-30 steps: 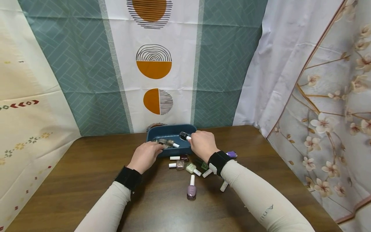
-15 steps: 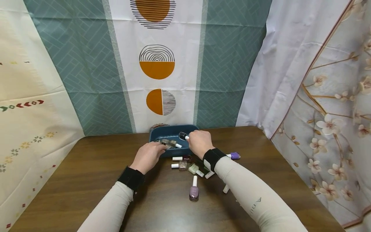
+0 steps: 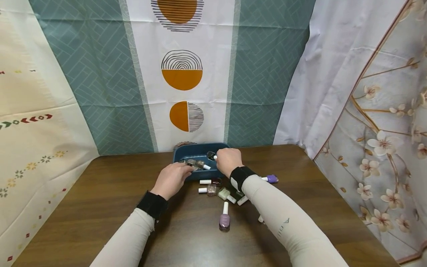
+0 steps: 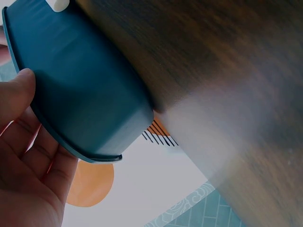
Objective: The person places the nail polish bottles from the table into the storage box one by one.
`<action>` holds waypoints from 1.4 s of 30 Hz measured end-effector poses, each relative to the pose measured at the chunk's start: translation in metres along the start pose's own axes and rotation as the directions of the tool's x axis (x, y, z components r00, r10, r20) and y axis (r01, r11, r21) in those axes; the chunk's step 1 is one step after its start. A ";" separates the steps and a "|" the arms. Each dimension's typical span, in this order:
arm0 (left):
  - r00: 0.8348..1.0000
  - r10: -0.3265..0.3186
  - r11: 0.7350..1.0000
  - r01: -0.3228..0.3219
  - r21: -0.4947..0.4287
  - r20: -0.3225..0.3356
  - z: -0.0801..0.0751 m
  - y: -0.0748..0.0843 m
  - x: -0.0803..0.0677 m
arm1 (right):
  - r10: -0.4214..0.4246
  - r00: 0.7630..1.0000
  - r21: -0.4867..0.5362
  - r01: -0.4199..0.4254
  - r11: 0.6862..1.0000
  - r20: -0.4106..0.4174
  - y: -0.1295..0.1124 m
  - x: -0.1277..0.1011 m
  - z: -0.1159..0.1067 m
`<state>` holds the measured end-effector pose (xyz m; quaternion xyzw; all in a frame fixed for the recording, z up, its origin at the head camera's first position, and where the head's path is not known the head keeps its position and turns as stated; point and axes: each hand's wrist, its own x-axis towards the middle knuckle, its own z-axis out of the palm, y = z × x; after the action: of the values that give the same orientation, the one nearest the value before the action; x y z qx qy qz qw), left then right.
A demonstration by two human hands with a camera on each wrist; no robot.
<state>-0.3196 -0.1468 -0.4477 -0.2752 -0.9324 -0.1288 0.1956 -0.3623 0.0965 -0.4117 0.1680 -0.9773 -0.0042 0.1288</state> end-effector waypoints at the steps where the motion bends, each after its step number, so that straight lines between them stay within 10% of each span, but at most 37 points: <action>1: 1.000 -0.002 1.000 0.002 0.002 0.001 0.000 0.000 0.000 | 0.003 1.000 0.001 -0.003 1.000 0.010 -0.001 0.002 0.001; 42: 1.000 -0.023 1.000 0.022 0.010 0.018 -0.001 0.000 0.001 | 0.094 0.958 0.078 -0.119 0.990 0.271 -0.027 0.018 -0.001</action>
<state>-0.3200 -0.1469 -0.4465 -0.2649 -0.9378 -0.1239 0.1871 -0.3701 0.0653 -0.4079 0.1188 -0.9925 0.0257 -0.0120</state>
